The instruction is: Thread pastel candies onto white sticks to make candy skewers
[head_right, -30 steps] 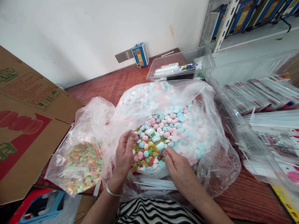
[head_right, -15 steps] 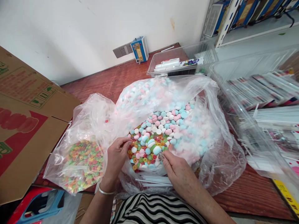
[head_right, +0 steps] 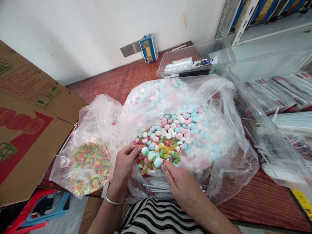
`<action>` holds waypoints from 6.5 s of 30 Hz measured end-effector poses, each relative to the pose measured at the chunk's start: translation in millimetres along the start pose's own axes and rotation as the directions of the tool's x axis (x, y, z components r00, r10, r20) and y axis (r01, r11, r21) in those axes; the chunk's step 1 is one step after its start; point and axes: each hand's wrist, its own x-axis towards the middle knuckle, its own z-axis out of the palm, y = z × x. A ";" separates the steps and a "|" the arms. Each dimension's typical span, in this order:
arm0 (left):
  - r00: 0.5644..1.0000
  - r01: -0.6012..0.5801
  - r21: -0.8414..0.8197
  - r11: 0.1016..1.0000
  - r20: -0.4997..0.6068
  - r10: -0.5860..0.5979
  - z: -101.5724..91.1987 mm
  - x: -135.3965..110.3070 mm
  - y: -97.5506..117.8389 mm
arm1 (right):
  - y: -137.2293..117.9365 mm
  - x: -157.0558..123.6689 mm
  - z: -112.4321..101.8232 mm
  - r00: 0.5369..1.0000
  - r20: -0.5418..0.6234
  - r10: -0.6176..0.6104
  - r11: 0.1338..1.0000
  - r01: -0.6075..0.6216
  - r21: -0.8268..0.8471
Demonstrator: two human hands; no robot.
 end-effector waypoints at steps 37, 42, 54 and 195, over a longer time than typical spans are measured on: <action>0.741 -0.548 0.815 0.186 0.371 0.559 -20.0 14.1 -3.2 | 18.9 4.8 4.9 0.961 -0.144 0.238 0.909 -0.168 0.382; 0.761 -0.537 0.818 0.206 0.365 0.536 -15.2 11.7 0.7 | 17.9 3.3 4.6 0.963 -0.108 0.246 0.911 -0.192 0.364; 0.836 -0.547 0.487 0.681 0.281 0.471 3.9 6.0 15.0 | 13.4 3.5 4.3 0.969 -0.074 0.235 0.926 -0.200 0.319; 0.980 0.087 -0.409 0.909 0.200 -0.003 15.0 -75.1 -7.1 | -1.3 -31.6 26.2 0.761 -0.359 -0.540 0.821 0.383 -0.424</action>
